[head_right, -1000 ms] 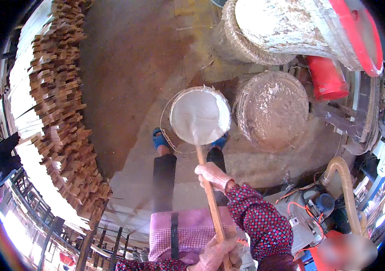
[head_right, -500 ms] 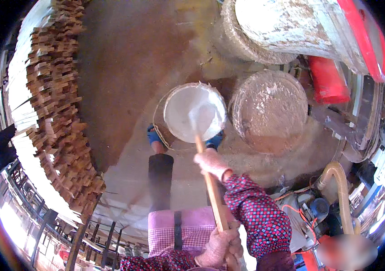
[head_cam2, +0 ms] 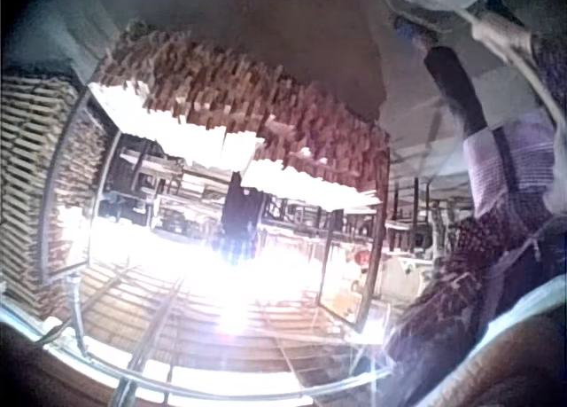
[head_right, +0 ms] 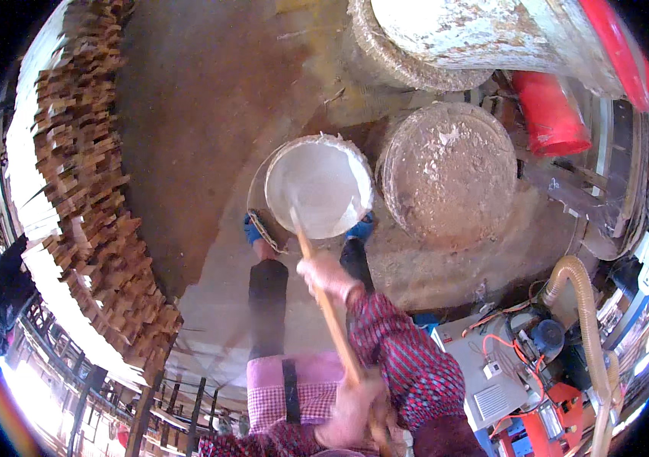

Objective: The person pours a white liquid from a bucket into a red container attached to a machine's flexible hose. They then retrieve a dark substance from a separate bucket using a brush and add it to the white liquid. Finally, they use a wooden stick to stir the mixture in the bucket.

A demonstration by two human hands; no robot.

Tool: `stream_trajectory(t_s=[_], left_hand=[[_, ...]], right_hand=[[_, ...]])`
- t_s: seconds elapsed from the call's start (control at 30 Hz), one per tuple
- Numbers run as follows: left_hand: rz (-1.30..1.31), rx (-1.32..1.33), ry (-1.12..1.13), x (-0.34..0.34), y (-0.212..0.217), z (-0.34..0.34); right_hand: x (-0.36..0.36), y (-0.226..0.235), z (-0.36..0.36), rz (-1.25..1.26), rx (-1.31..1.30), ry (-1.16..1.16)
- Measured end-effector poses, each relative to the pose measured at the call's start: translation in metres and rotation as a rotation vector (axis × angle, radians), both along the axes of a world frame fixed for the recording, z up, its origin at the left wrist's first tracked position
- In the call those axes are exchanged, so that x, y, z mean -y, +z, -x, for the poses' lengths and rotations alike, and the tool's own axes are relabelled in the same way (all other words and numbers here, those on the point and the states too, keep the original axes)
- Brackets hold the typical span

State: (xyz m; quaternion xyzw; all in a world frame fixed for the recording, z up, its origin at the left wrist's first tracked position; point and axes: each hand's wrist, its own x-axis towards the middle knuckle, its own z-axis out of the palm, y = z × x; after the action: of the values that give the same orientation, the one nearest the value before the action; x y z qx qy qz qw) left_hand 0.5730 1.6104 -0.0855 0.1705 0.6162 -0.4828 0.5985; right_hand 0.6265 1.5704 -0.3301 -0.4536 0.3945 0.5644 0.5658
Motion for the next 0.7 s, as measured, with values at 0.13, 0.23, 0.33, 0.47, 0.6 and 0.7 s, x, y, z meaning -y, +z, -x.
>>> stream_trajectory(t_s=[0.13,0.23,0.33,0.47,0.6,0.7], left_hand=[[0.195,0.208,-0.023,0.004,-0.063,-0.07],[0.147,0.235,-0.208,-0.006,-0.063,0.015],[0.074,0.089,-0.164,-0.005,0.012,0.033],[0.005,0.264,-0.393,0.014,-0.017,0.001],[0.228,0.159,0.007,-0.001,-0.066,-0.042],[0.131,0.169,-0.106,-0.026,-0.027,0.011]], right_hand=[[0.031,-0.039,-0.072,0.097,0.018,-0.042],[0.027,-0.019,-0.031,0.157,0.064,-0.112],[0.013,0.033,0.012,0.197,0.044,0.041],[0.013,0.002,-0.007,0.09,-0.022,0.065],[0.047,-0.042,-0.056,0.265,0.104,-0.079],[0.021,0.003,-0.022,0.304,0.215,0.104]])
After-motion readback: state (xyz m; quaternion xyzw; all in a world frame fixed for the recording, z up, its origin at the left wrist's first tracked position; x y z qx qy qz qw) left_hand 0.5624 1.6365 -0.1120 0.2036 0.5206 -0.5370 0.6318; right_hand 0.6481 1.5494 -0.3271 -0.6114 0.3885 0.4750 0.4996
